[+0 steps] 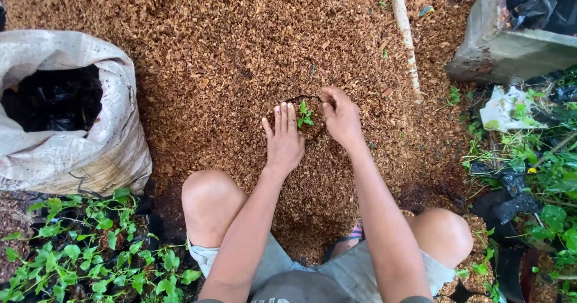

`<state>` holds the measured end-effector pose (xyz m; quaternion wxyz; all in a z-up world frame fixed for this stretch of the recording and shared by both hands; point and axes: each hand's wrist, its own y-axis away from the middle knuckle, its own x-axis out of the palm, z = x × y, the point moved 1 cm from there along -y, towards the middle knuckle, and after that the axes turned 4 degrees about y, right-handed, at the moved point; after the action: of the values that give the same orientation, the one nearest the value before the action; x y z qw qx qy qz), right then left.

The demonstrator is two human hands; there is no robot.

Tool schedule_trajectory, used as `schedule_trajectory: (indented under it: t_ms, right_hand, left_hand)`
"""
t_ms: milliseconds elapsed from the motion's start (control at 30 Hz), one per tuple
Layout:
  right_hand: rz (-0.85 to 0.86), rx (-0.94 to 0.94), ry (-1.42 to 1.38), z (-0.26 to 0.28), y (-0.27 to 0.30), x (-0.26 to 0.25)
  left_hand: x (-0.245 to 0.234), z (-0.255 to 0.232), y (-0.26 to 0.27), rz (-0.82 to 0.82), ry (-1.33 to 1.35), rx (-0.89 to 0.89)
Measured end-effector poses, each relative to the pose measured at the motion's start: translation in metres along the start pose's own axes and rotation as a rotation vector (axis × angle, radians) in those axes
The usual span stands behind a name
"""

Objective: Transplanting small seedlings into black plastic nursery bags using an organic substrate like rice husks.

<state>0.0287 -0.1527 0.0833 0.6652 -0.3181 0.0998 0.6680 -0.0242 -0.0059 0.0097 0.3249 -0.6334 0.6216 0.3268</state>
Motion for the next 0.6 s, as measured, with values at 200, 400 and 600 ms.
schedule_trajectory:
  t_ms: [200,400,600]
  right_hand:
    - [0.278,-0.017,-0.214,-0.005,-0.025,0.008]
    - [0.213,-0.211,0.234,-0.046,-0.021,0.015]
    - [0.211,-0.197,0.118,-0.055,-0.029,0.043]
  left_hand:
    - [-0.001,0.006,-0.013,0.007,-0.015,0.058]
    - [-0.007,0.008,-0.019,0.039,0.014,0.030]
    - [0.004,0.010,-0.024,0.043,-0.048,0.122]
